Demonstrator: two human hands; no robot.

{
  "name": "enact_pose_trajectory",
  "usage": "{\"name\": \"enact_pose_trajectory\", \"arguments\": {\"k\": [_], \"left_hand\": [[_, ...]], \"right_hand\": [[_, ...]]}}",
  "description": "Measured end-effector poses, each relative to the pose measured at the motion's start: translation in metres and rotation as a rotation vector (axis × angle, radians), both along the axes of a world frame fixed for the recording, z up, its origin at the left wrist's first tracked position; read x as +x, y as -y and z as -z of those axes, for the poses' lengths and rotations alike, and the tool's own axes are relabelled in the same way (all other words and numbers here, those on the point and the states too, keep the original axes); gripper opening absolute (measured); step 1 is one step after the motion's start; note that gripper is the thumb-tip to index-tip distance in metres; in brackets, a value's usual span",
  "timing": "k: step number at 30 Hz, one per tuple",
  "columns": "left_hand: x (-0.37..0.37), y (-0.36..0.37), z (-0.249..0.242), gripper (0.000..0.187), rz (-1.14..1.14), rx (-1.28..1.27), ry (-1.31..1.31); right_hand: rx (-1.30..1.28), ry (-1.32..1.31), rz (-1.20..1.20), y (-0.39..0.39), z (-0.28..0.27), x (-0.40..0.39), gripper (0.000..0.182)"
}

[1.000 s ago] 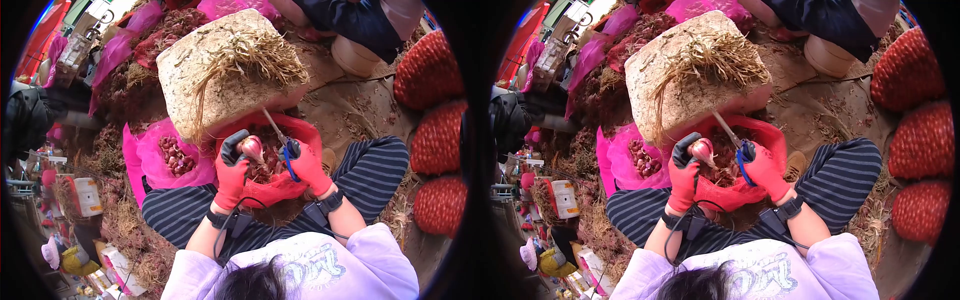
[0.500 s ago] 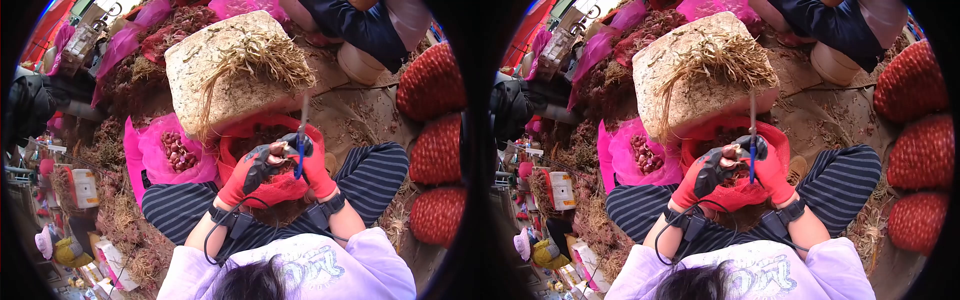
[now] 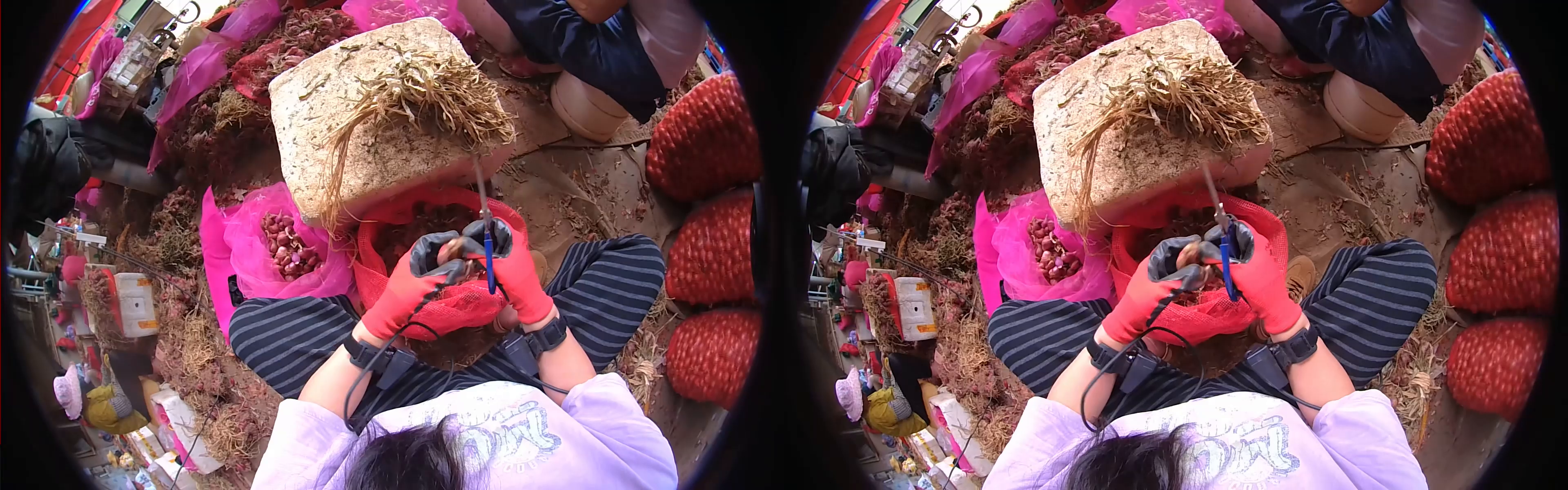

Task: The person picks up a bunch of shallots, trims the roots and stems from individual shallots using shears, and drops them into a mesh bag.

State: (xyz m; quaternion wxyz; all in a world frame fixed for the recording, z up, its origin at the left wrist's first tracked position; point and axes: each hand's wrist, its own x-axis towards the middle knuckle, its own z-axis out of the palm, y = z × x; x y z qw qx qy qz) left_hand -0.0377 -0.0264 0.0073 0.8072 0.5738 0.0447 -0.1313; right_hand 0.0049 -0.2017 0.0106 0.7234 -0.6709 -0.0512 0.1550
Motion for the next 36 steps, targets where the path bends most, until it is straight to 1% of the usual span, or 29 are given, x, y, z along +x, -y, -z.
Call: {"name": "enact_pose_trajectory", "arguments": {"k": [1, 4, 5, 7, 8, 9, 10, 12, 13, 16, 19, 22, 23, 25, 26, 27, 29, 31, 32, 34, 35, 36], "left_hand": [[-0.001, 0.003, 0.001, 0.043, -0.014, 0.023, 0.018], [-0.003, 0.002, 0.007, 0.042, -0.089, 0.253, 0.115], [-0.003, 0.0, 0.015, 0.043, -0.117, 0.315, 0.141], [-0.003, -0.002, 0.029, 0.045, -0.174, 0.436, 0.195], [-0.004, -0.001, 0.022, 0.045, -0.167, 0.579, 0.219], [-0.004, 0.0, 0.008, 0.046, -0.157, 0.724, 0.242], [-0.005, 0.0, 0.0, 0.047, -0.144, 0.871, 0.263], [-0.007, 0.006, 0.005, 0.049, -0.157, 0.895, 0.251], [-0.007, 0.007, 0.007, 0.05, -0.165, 0.907, 0.246], [-0.008, 0.007, 0.007, 0.047, -0.143, 0.918, 0.25], [-0.006, 0.008, -0.009, 0.046, -0.078, 0.847, 0.275], [-0.007, 0.007, 0.0, 0.045, -0.087, 0.834, 0.421], [-0.007, 0.004, 0.006, 0.044, -0.078, 0.703, 0.342], [-0.006, -0.003, 0.019, 0.044, -0.064, 0.439, 0.183], [-0.005, -0.005, 0.021, 0.044, -0.068, 0.477, 0.167], [-0.003, -0.006, 0.024, 0.043, -0.075, 0.516, 0.151], [-0.005, -0.006, 0.026, 0.043, -0.105, 0.597, 0.16], [-0.006, -0.002, 0.018, 0.042, -0.098, 0.722, 0.209], [-0.007, -0.001, 0.013, 0.042, -0.092, 0.785, 0.235], [-0.009, 0.004, 0.009, 0.045, -0.104, 0.793, 0.249], [-0.009, 0.006, 0.008, 0.047, -0.112, 0.796, 0.257], [-0.009, 0.005, 0.006, 0.047, -0.096, 0.819, 0.262]], "right_hand": [[-0.01, -0.02, -0.032, -0.002, -0.007, 0.0, 0.029], [0.144, -0.071, 0.056, -0.001, 0.003, -0.001, 0.026], [0.141, -0.016, 0.03, 0.001, 0.001, 0.003, 0.027], [0.076, -0.015, -0.012, 0.001, -0.01, 0.003, 0.03], [0.042, -0.014, -0.033, 0.0, -0.015, 0.003, 0.032], [0.112, -0.062, -0.021, -0.006, -0.017, -0.001, 0.036], [0.093, -0.048, -0.021, -0.01, -0.011, -0.005, 0.036], [0.058, -0.023, -0.015, -0.018, 0.001, -0.01, 0.037], [0.0, -0.039, -0.017, -0.019, 0.003, -0.013, 0.031], [0.165, -0.156, 0.009, -0.019, 0.002, -0.014, 0.025], [0.145, -0.154, 0.047, -0.015, 0.002, -0.009, 0.022], [0.068, -0.122, 0.219, -0.009, 0.028, 0.001, 0.021], [0.072, -0.158, 0.234, -0.004, 0.03, 0.005, 0.021], [0.117, -0.13, 0.193, 0.005, 0.031, 0.008, 0.027], [0.14, -0.116, 0.169, 0.005, 0.024, 0.009, 0.029], [0.209, -0.092, 0.096, 0.003, 0.017, 0.008, 0.026], [0.189, -0.061, 0.024, -0.009, -0.002, -0.001, 0.025], [0.131, -0.046, -0.027, -0.018, -0.006, -0.009, 0.028], [0.105, -0.029, -0.008, -0.02, 0.001, -0.012, 0.028], [0.049, 0.008, 0.026, -0.024, 0.019, -0.017, 0.03], [0.131, -0.012, 0.049, -0.025, 0.018, -0.018, 0.03], [0.142, -0.043, 0.053, -0.025, 0.015, -0.017, 0.028]]}}
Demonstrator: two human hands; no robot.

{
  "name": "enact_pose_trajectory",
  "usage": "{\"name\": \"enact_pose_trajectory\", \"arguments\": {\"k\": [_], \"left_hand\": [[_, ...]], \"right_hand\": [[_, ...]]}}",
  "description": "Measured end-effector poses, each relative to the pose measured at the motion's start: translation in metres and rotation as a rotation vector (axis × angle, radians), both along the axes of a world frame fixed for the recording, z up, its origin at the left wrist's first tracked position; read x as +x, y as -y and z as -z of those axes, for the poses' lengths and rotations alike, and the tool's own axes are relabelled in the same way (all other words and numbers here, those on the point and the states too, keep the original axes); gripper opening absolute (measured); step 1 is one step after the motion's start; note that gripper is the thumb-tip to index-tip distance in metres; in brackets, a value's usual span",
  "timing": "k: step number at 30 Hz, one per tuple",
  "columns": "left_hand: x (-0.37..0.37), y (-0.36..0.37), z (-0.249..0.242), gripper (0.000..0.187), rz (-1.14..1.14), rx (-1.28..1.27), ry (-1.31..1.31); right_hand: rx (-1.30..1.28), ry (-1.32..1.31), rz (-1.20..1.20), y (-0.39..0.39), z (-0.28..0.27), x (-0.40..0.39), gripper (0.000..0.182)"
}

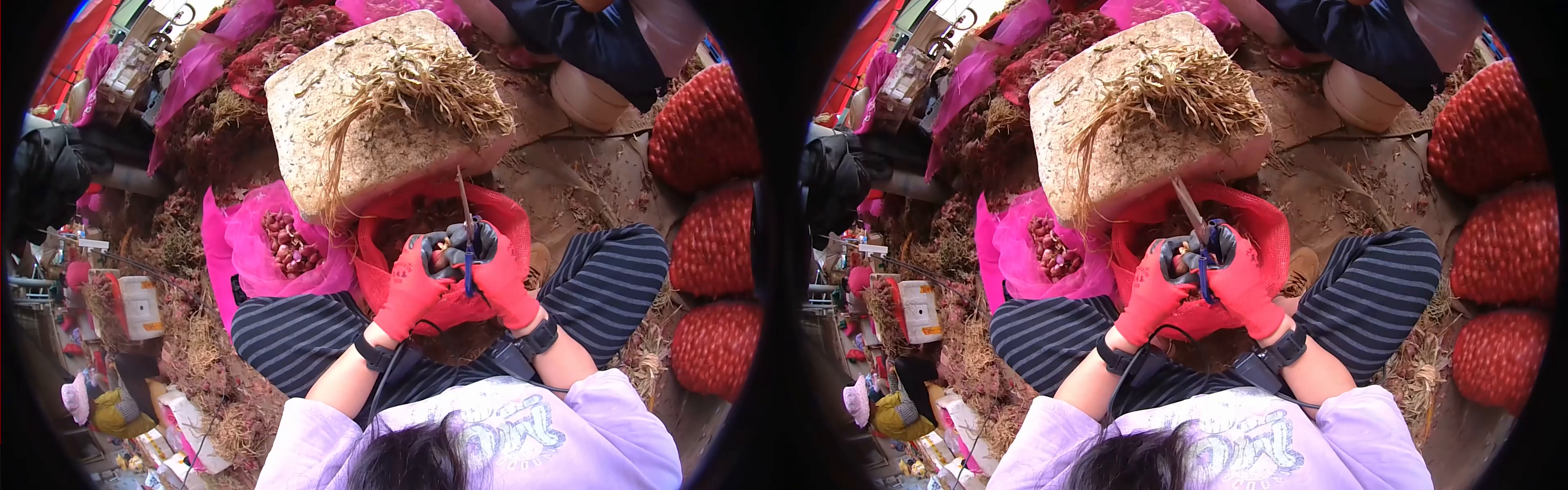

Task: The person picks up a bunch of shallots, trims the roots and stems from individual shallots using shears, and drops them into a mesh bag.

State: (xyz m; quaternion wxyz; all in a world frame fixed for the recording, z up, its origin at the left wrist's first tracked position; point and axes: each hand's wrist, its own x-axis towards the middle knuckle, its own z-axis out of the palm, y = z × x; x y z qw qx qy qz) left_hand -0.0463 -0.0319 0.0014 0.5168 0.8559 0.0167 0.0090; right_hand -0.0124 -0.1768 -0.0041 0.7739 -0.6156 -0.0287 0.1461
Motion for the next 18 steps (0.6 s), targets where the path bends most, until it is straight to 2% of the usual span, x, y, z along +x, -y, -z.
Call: {"name": "enact_pose_trajectory", "arguments": {"k": [2, 5, 8, 9, 12, 13, 16, 18], "left_hand": [[0.002, -0.001, -0.002, 0.049, 0.027, 0.048, -0.005], [0.006, -0.001, -0.001, 0.049, 0.064, -0.01, 0.016], [0.004, 0.004, -0.005, 0.052, 0.092, -0.114, 0.062], [0.004, -0.001, -0.003, 0.051, 0.137, -0.041, 0.078], [0.008, -0.004, 0.001, 0.049, 0.073, -0.337, -0.091], [0.008, -0.006, -0.001, 0.049, 0.084, -0.504, -0.159], [0.01, -0.013, 0.002, 0.054, 0.131, -0.513, -0.13], [0.01, -0.013, -0.003, 0.057, 0.128, -0.275, 0.0]], "right_hand": [[0.021, -0.063, 0.004, 0.002, -0.007, 0.003, 0.025], [-0.121, 0.019, 0.056, 0.005, 0.004, 0.008, 0.022], [-0.147, -0.037, 0.171, 0.013, 0.022, 0.022, 0.022], [-0.156, -0.053, 0.152, 0.02, 0.026, 0.028, 0.023], [0.015, -0.147, 0.141, 0.029, 0.024, 0.032, 0.02], [0.006, -0.15, 0.13, 0.029, 0.024, 0.033, 0.021], [-0.017, -0.06, 0.12, 0.029, 0.018, 0.033, 0.021], [0.05, -0.111, 0.081, 0.026, 0.003, 0.031, 0.023]]}}
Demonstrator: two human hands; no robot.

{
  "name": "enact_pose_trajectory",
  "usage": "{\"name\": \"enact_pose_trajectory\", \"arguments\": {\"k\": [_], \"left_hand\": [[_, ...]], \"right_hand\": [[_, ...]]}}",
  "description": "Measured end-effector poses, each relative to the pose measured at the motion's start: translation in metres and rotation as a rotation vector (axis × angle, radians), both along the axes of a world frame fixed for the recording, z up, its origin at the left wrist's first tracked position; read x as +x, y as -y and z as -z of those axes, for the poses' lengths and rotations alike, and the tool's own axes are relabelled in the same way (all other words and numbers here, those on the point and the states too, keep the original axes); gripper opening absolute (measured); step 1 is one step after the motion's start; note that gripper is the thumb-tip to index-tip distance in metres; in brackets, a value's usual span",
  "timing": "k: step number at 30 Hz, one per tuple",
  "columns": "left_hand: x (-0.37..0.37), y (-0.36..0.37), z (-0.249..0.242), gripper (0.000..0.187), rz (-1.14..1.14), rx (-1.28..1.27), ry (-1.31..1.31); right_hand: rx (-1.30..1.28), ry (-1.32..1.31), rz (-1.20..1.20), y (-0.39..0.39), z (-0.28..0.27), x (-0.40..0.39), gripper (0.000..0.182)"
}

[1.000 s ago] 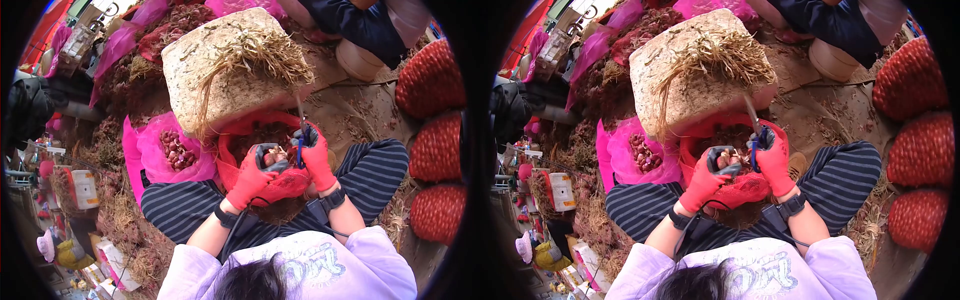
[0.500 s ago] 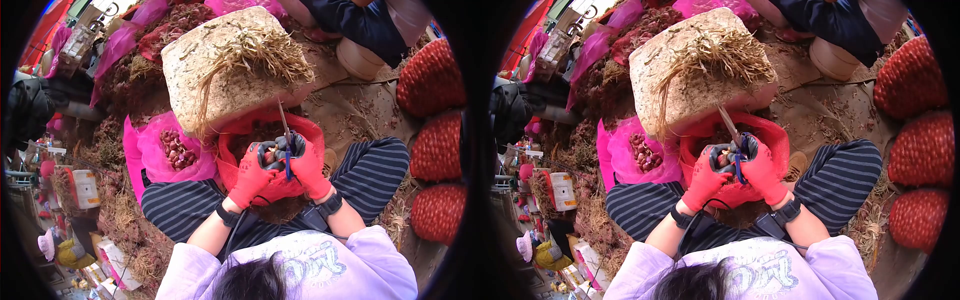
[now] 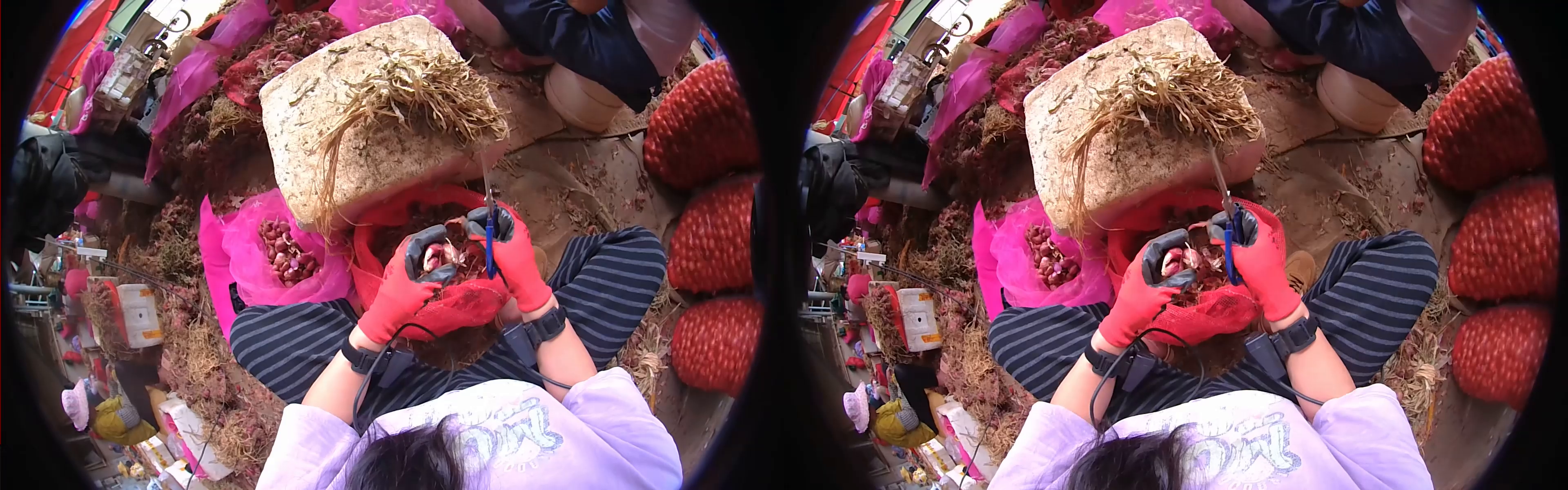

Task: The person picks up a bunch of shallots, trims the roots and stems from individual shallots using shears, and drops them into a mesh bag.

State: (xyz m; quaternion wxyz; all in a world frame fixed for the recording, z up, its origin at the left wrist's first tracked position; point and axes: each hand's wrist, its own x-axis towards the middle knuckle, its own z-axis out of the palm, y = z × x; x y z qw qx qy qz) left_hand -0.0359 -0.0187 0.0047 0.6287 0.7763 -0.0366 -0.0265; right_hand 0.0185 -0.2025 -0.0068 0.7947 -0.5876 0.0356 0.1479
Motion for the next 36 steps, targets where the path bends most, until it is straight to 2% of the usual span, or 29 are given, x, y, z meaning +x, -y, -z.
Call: {"name": "enact_pose_trajectory", "arguments": {"k": [1, 4, 5, 8, 9, 12, 13, 15, 16, 17, 19, 20, 22, 25, 28, 33, 36], "left_hand": [[0.0, 0.001, -0.002, 0.059, -0.014, 0.113, 0.073], [-0.003, 0.006, -0.003, 0.064, -0.05, 0.165, 0.06], [-0.003, 0.008, -0.007, 0.067, -0.047, 0.173, 0.0], [-0.004, 0.006, 0.012, 0.071, 0.001, 0.292, 0.206], [-0.006, 0.007, 0.008, 0.075, 0.024, 0.195, 0.077], [-0.009, 0.01, -0.003, 0.081, 0.06, 0.296, 0.107], [-0.016, 0.003, 0.009, 0.081, 0.083, 0.517, 0.009], [-0.01, 0.006, 0.005, 0.078, 0.064, 0.234, 0.071], [-0.008, 0.007, 0.003, 0.076, 0.053, 0.093, 0.103], [-0.01, 0.014, 0.003, 0.06, -0.001, -0.186, -0.042], [-0.004, 0.011, 0.0, 0.053, -0.029, -0.606, -0.473], [-0.001, 0.01, -0.004, 0.05, -0.043, -0.814, -0.69], [-0.007, 0.014, 0.0, 0.044, 0.045, -0.801, -0.602], [-0.011, 0.011, 0.018, 0.046, 0.045, -0.683, -0.526], [-0.008, 0.008, 0.019, 0.053, 0.037, -0.43, -0.287], [-0.008, 0.008, 0.023, 0.059, -0.032, -0.295, -0.175], [-0.006, 0.007, 0.024, 0.06, -0.057, -0.291, -0.2]], "right_hand": [[0.034, -0.022, -0.02, -0.002, -0.008, -0.001, 0.024], [-0.081, 0.22, -0.189, -0.008, -0.02, -0.008, 0.025], [-0.115, 0.192, -0.23, -0.01, -0.016, -0.011, 0.031], [-0.656, 0.697, -0.187, -0.017, -0.016, -0.012, 0.038], [-0.754, 0.754, -0.165, -0.018, -0.001, -0.014, 0.044], [-0.869, 0.83, -0.059, -0.021, 0.002, -0.021, 0.038], [-0.746, 0.646, -0.105, -0.019, -0.002, -0.021, 0.036], [-0.489, 0.284, -0.188, -0.016, -0.024, -0.019, 0.032], [-0.372, 0.232, -0.16, -0.015, -0.018, -0.018, 0.03], [-0.255, 0.18, -0.131, -0.014, -0.013, -0.016, 0.028], [-0.095, 0.097, -0.068, -0.012, -0.007, -0.018, 0.025], [-0.154, 0.127, -0.083, -0.012, -0.006, -0.019, 0.024], [-0.268, 0.182, -0.114, -0.012, 0.0, -0.02, 0.023], [0.027, 0.009, -0.068, -0.013, 0.001, -0.02, 0.024], [0.019, 0.036, 0.027, -0.01, 0.012, -0.015, 0.024], [-0.068, 0.116, 0.217, -0.001, 0.018, 0.0, 0.024], [-0.069, 0.1, -0.014, 0.0, -0.008, -0.001, 0.025]]}}
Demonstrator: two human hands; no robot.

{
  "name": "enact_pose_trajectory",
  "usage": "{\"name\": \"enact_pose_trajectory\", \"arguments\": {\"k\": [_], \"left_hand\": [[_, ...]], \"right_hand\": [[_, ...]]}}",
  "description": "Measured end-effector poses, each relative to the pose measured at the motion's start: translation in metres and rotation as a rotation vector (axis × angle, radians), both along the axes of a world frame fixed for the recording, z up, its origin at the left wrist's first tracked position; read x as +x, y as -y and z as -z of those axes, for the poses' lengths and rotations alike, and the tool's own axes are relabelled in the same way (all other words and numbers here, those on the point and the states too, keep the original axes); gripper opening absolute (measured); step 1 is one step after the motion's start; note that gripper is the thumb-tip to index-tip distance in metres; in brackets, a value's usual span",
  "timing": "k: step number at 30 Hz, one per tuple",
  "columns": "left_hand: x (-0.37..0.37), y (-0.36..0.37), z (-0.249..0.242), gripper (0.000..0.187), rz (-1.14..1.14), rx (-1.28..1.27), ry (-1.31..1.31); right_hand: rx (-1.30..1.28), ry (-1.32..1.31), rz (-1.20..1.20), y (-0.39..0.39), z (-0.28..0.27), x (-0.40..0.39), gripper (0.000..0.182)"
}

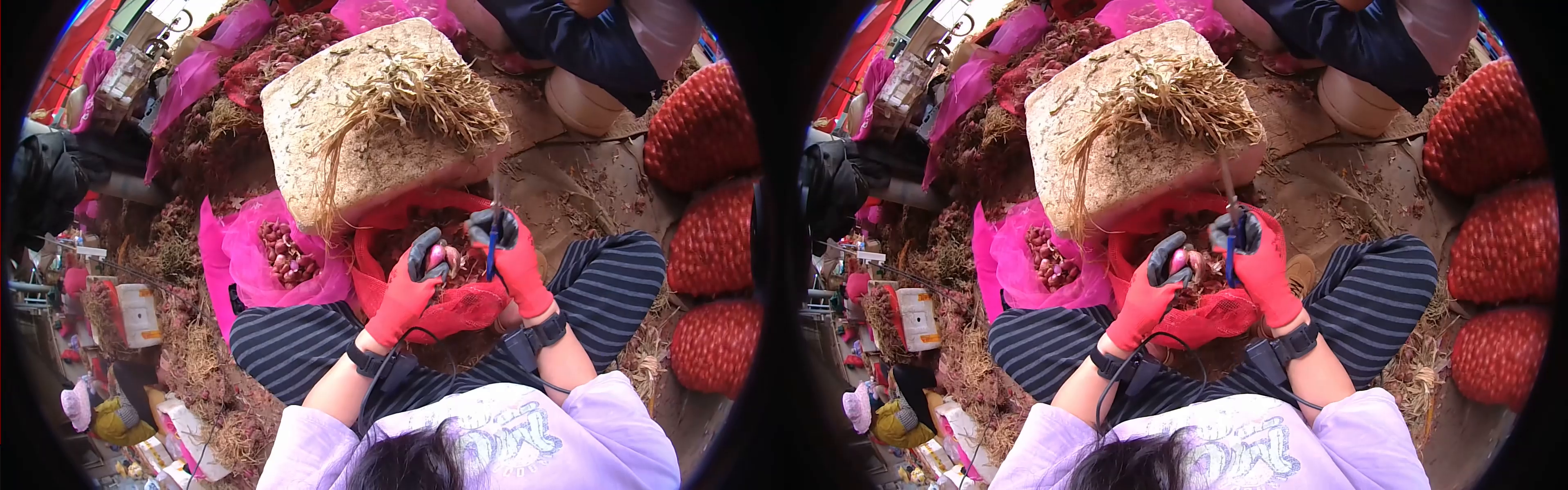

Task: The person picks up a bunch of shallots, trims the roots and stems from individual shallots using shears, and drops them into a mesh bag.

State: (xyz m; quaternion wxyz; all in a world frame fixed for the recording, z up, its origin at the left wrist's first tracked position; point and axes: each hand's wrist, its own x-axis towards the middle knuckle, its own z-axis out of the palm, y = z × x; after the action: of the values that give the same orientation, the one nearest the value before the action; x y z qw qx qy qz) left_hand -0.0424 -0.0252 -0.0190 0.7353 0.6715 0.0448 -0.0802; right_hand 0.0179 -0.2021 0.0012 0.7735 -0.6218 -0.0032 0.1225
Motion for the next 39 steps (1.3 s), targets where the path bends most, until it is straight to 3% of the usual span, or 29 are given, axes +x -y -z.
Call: {"name": "enact_pose_trajectory", "arguments": {"k": [4, 6, 7, 10, 11, 13, 17, 19, 20, 21, 23, 25, 31, 35, 39], "left_hand": [[-0.001, 0.002, 0.0, 0.058, 0.018, 0.214, 0.115], [-0.001, 0.003, 0.002, 0.054, 0.013, 0.114, 0.08], [-0.001, 0.003, 0.002, 0.052, 0.009, 0.064, 0.065], [0.004, -0.001, 0.001, 0.045, -0.058, -0.512, -0.273], [0.003, -0.003, -0.002, 0.043, -0.039, -0.626, -0.205], [0.003, -0.006, -0.01, 0.039, 0.032, -0.225, 0.037], [0.015, -0.005, -0.011, 0.025, 0.055, -0.145, 0.118], [0.015, -0.006, -0.014, 0.02, 0.081, 0.033, 0.139], [0.015, -0.008, -0.02, 0.019, 0.114, 0.234, 0.13], [0.015, -0.009, -0.024, 0.018, 0.148, 0.435, 0.12], [0.008, -0.008, -0.012, 0.021, 0.065, 0.102, -0.085], [0.005, -0.007, 0.002, 0.029, -0.004, -0.262, -0.234], [0.009, -0.002, -0.008, 0.032, -0.028, -0.361, -0.211], [0.005, 0.004, 0.008, 0.035, -0.132, -0.218, -0.092], [-0.002, 0.01, 0.007, 0.035, -0.219, -0.147, -0.019]], "right_hand": [[-0.148, 0.19, -0.137, -0.011, -0.005, -0.01, 0.026], [-0.28, 0.27, -0.152, -0.01, 0.0, -0.009, 0.026], [-0.144, 0.124, -0.152, -0.01, -0.002, -0.011, 0.025], [-0.069, -0.005, -0.033, -0.004, 0.021, -0.007, 0.025], [-0.019, 0.038, -0.06, -0.001, 0.023, -0.005, 0.023], [-0.013, -0.031, -0.035, 0.0, 0.031, -0.007, 0.023], [-0.099, 0.046, -0.061, -0.008, 0.012, -0.012, 0.026], [0.038, -0.075, -0.055, -0.013, 0.005, -0.015, 0.028], [0.106, -0.137, -0.051, -0.014, 0.005, -0.016, 0.03], [0.007, -0.059, -0.035, -0.013, 0.009, -0.016, 0.03], [-0.19, 0.097, 0.0, -0.011, 0.02, -0.014, 0.031], [-0.081, 0.042, -0.015, -0.007, 0.024, -0.009, 0.033], [-0.142, 0.017, -0.052, -0.006, 0.01, -0.014, 0.03], [-0.311, 0.294, -0.098, -0.012, -0.009, -0.02, 0.028], [-0.371, 0.271, -0.064, -0.015, 0.014, -0.022, 0.031]]}}
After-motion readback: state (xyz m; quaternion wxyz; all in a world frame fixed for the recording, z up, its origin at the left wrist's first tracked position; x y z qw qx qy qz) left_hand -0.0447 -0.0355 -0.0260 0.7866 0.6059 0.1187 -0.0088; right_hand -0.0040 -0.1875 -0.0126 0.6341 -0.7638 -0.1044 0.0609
